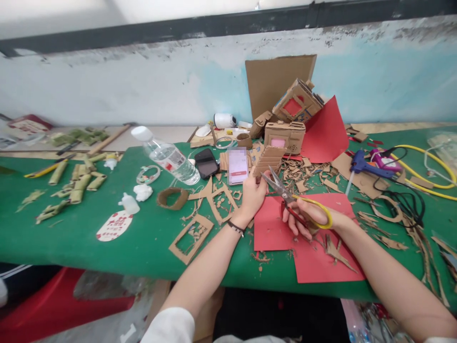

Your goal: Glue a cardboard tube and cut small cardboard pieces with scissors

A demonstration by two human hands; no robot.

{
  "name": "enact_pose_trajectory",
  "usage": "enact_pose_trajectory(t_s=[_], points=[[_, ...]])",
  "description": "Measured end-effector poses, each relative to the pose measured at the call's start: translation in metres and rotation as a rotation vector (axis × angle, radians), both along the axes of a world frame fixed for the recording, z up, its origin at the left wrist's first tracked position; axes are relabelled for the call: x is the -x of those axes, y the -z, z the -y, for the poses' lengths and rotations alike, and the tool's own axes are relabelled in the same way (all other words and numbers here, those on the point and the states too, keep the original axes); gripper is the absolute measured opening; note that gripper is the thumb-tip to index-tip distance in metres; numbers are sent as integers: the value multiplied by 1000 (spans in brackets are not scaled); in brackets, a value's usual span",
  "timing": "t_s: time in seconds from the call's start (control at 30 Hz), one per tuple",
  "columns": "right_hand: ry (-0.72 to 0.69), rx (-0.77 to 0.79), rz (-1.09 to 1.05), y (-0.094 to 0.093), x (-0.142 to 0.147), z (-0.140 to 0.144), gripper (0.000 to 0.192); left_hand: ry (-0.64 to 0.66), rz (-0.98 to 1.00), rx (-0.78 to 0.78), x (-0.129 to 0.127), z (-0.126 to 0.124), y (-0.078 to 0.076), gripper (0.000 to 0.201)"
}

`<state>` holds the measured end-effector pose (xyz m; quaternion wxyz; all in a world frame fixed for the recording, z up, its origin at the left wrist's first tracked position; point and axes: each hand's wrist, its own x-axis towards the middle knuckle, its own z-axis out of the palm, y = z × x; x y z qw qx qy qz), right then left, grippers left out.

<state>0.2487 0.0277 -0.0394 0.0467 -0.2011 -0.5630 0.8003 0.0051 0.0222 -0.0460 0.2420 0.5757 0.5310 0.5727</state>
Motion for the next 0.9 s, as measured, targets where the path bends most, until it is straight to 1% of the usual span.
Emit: enact_pose_trajectory(t_s=[0.17, 0.37, 0.53, 0.73, 0.9], points=[[0, -18, -10, 0, 1, 1, 86, -38, 9, -23, -1, 0, 1, 47], [-8, -5, 8, -2, 2, 0, 85, -16, 45, -7, -4, 0, -4, 50], [-2, -7, -9, -5, 3, 1, 85, -22, 24, -8, -4, 1, -6, 51], [-4, -12, -21, 0, 3, 1, 84, -26, 24, 5, -3, 0, 0, 45], [0, -7, -27, -2, 4, 1, 85, -20, 74, 30, -3, -2, 5, 47]])
